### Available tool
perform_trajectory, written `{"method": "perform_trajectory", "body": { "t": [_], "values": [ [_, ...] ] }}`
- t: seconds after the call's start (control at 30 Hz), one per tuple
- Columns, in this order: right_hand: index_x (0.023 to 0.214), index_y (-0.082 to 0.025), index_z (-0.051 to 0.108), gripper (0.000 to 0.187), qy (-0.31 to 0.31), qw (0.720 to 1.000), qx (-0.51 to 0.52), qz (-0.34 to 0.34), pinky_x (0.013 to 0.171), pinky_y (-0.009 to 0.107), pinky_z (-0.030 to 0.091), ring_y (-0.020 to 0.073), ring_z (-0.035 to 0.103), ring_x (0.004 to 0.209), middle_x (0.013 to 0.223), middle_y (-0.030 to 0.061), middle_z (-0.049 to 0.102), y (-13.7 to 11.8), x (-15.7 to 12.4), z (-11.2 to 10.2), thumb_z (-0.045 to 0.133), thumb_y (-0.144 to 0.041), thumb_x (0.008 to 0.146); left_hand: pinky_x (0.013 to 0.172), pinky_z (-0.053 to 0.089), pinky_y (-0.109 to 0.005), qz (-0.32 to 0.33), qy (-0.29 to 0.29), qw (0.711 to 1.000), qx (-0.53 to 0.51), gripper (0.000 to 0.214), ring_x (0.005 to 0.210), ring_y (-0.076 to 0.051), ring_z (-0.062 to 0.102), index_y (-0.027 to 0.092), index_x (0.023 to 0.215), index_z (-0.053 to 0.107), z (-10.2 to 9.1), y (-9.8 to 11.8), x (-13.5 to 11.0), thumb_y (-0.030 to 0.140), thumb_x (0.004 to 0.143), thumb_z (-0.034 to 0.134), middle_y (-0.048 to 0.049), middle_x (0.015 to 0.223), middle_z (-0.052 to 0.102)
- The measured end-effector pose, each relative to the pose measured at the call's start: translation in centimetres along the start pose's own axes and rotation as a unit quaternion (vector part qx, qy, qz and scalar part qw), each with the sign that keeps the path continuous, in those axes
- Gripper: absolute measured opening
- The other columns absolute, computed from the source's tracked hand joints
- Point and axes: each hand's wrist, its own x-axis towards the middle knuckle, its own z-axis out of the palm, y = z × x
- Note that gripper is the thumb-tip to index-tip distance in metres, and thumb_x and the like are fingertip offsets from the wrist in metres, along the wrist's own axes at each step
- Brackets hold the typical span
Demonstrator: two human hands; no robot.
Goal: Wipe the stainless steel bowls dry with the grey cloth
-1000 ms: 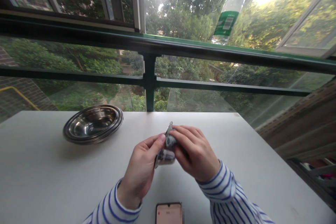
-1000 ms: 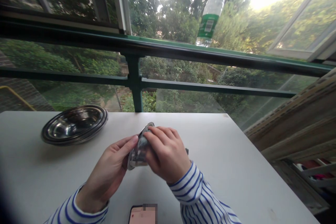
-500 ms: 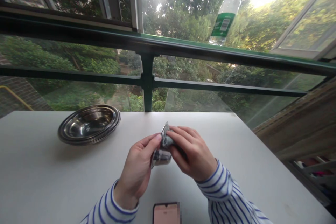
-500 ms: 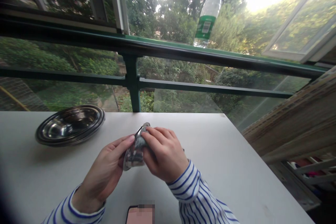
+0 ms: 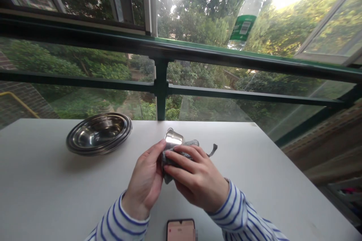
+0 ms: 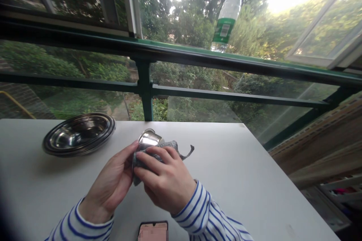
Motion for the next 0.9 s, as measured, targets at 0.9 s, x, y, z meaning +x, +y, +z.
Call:
{"method": "perform_trajectory", "body": {
  "t": [0.9],
  "values": [
    [0.109,-0.020,0.057,0.036,0.049,0.998,0.039,0.014,0.092,0.044,0.041,0.0252,0.043,0.114,0.123,0.0059,0.053,0.6,-0.3,0.4,0.052,-0.015,0.074,0.055,0.048,-0.018,0.013,0.004,0.999,0.040,0.022,0.063,-0.012,0.062,0.012,0.087,0.069,0.1,0.3,-0.2,0.025,0.070,0.065,-0.0055,0.074,0.070]
  ]
}}
